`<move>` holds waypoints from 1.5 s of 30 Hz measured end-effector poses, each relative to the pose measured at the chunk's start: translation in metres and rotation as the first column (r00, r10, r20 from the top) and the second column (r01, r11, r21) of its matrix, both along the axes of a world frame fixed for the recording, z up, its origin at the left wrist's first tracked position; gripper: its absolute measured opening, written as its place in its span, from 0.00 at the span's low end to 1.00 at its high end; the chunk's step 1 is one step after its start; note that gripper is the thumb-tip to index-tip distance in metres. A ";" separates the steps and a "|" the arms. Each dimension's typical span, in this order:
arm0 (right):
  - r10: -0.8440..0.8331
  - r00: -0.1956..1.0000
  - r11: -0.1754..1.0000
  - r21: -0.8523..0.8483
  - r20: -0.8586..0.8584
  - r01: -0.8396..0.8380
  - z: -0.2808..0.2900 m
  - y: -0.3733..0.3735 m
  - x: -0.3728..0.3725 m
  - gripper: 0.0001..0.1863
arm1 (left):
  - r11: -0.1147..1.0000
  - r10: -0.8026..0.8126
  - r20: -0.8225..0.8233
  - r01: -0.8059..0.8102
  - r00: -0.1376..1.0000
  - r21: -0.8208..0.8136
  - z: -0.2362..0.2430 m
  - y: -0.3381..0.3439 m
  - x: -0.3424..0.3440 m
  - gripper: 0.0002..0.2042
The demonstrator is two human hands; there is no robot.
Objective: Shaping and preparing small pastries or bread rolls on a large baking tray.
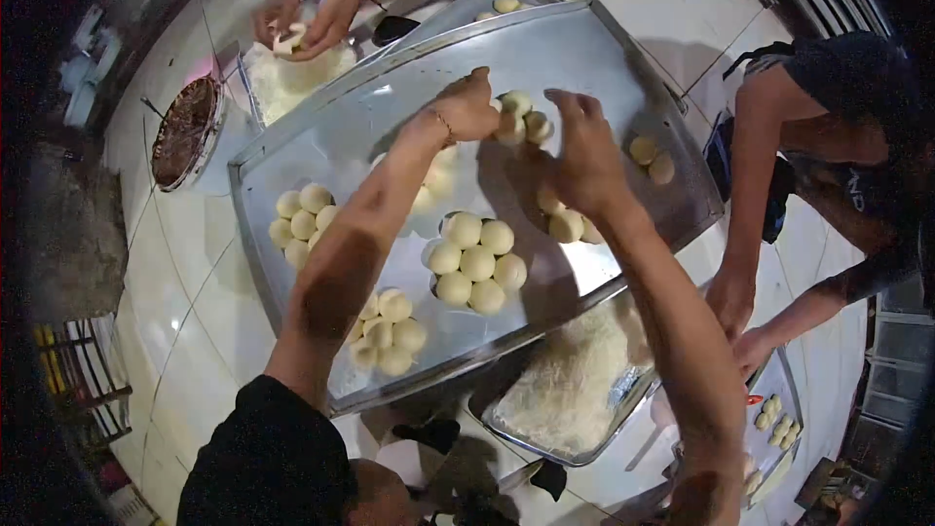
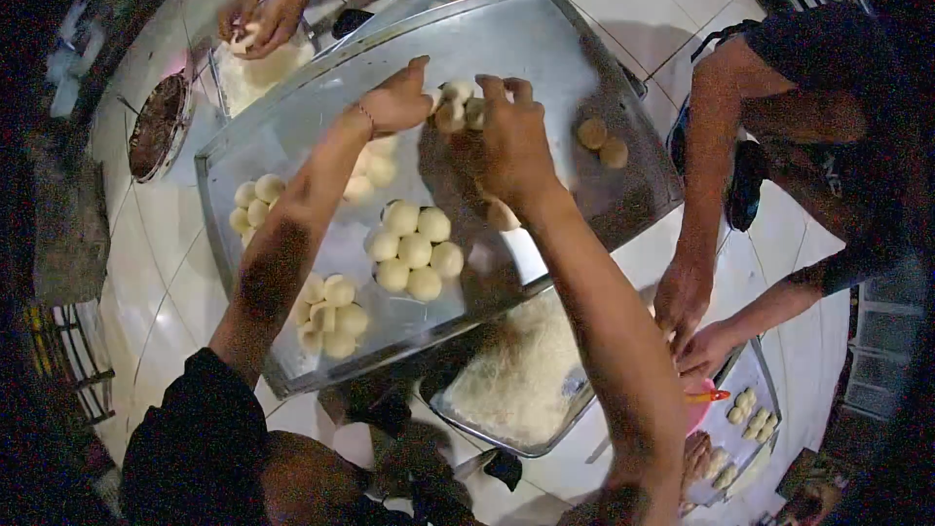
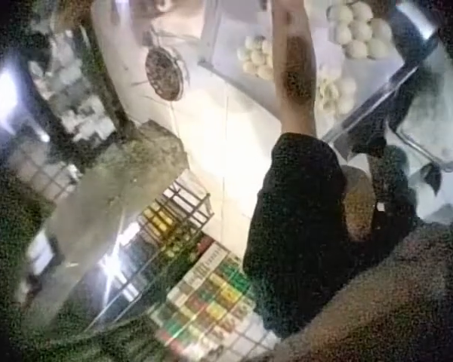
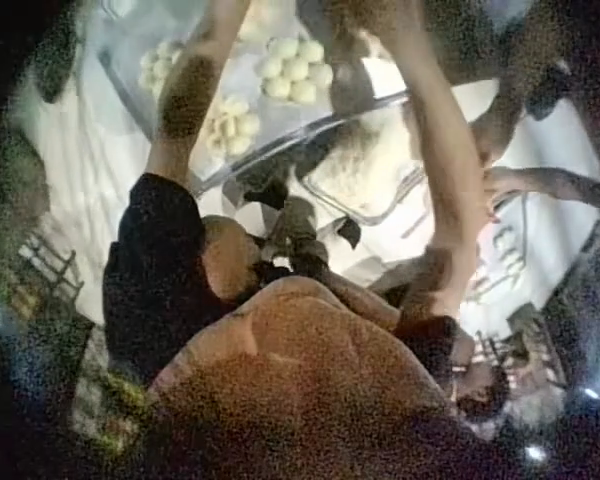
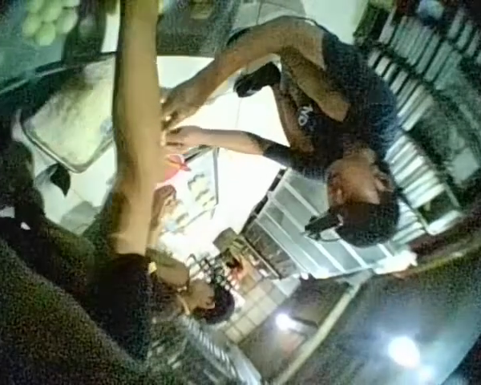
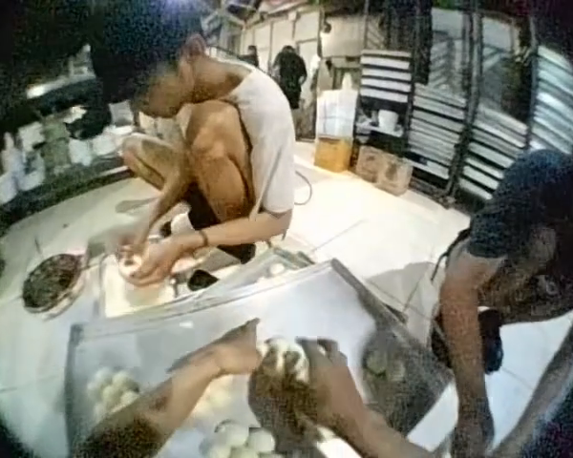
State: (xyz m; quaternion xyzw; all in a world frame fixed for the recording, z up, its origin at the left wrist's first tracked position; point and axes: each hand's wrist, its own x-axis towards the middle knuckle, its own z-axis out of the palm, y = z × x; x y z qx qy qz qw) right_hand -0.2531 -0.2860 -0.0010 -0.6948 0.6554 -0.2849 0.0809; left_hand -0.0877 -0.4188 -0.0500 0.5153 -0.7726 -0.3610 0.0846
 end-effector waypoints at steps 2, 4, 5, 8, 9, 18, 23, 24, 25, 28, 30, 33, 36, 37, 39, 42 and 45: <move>-0.060 0.974 0.996 0.051 -0.219 0.073 -0.031 -0.039 0.024 0.36 | 0.999 0.010 0.051 -0.012 0.999 0.031 0.004 0.002 -0.006 0.18; 0.009 0.980 0.988 0.152 -0.197 0.021 -0.042 -0.063 0.038 0.36 | 0.998 0.029 0.039 -0.031 0.999 0.059 0.009 0.003 -0.009 0.17; 0.030 0.979 0.954 0.299 -0.203 0.032 -0.040 -0.071 0.039 0.35 | 0.997 0.045 -0.015 -0.044 0.999 0.065 0.013 0.002 -0.011 0.17; -0.030 0.995 0.994 0.101 -0.100 0.041 -0.025 -0.086 0.019 0.32 | 0.997 0.079 -0.253 -0.072 0.964 0.034 0.028 -0.013 -0.021 0.17; -0.032 0.992 0.996 -0.082 -0.119 0.022 -0.021 -0.096 0.006 0.32 | 0.995 0.072 -0.376 -0.095 0.924 -0.041 0.034 -0.021 -0.028 0.18; -0.265 0.650 0.955 -0.103 -0.712 0.276 -0.026 -0.094 -0.027 0.34 | 0.982 0.039 -0.226 -0.079 0.973 -0.174 0.034 -0.022 -0.051 0.27; -0.533 0.736 0.836 0.127 0.418 0.533 0.041 0.052 -0.047 0.19 | 0.999 -0.012 -0.593 -0.008 0.805 -0.031 0.070 0.089 0.059 0.21; -0.474 0.740 0.862 0.081 0.478 0.500 0.038 0.074 -0.046 0.18 | 0.993 -0.023 -0.569 0.083 0.822 0.079 0.084 0.108 0.081 0.20; -0.470 0.709 0.853 0.065 0.525 0.517 0.029 0.089 -0.048 0.18 | 0.981 0.025 -0.501 0.076 0.865 0.179 0.094 0.119 0.093 0.18; -0.477 0.838 0.872 0.020 0.266 0.490 -0.011 0.083 -0.085 0.18 | 0.932 0.170 -0.564 0.054 0.808 0.358 0.115 0.151 0.117 0.15; -0.335 0.826 0.911 -0.068 0.453 0.407 -0.041 0.052 -0.119 0.20 | 0.954 0.057 -0.298 0.036 0.953 0.296 0.131 0.170 0.135 0.12; -0.319 0.946 0.948 0.002 0.050 0.319 -0.073 0.022 -0.152 0.21 | 0.958 -0.033 -0.396 0.142 0.918 0.248 0.146 0.204 0.159 0.10; -0.142 0.960 0.969 0.163 -0.240 0.184 -0.074 0.009 -0.159 0.23 | 0.896 0.172 -0.587 0.122 0.791 0.426 0.154 0.233 0.176 0.09; -0.080 0.986 0.980 0.170 -0.148 0.105 -0.070 0.003 -0.157 0.23 | 0.889 0.191 -0.558 0.099 0.808 0.447 0.153 0.239 0.178 0.09; -0.062 0.991 0.987 0.153 0.117 0.044 -0.056 -0.016 -0.152 0.23 | 0.868 0.233 -0.495 0.049 0.837 0.493 0.154 0.250 0.179 0.11; -0.212 0.798 0.976 0.157 0.564 0.148 -0.037 -0.072 -0.145 0.23 | 0.868 0.199 -0.434 0.048 0.879 0.494 0.164 0.260 0.185 0.13; -0.241 0.963 0.970 0.059 0.120 0.236 -0.030 -0.135 -0.136 0.24 | 0.894 -0.030 -0.331 0.174 0.943 0.413 0.179 0.263 0.205 0.20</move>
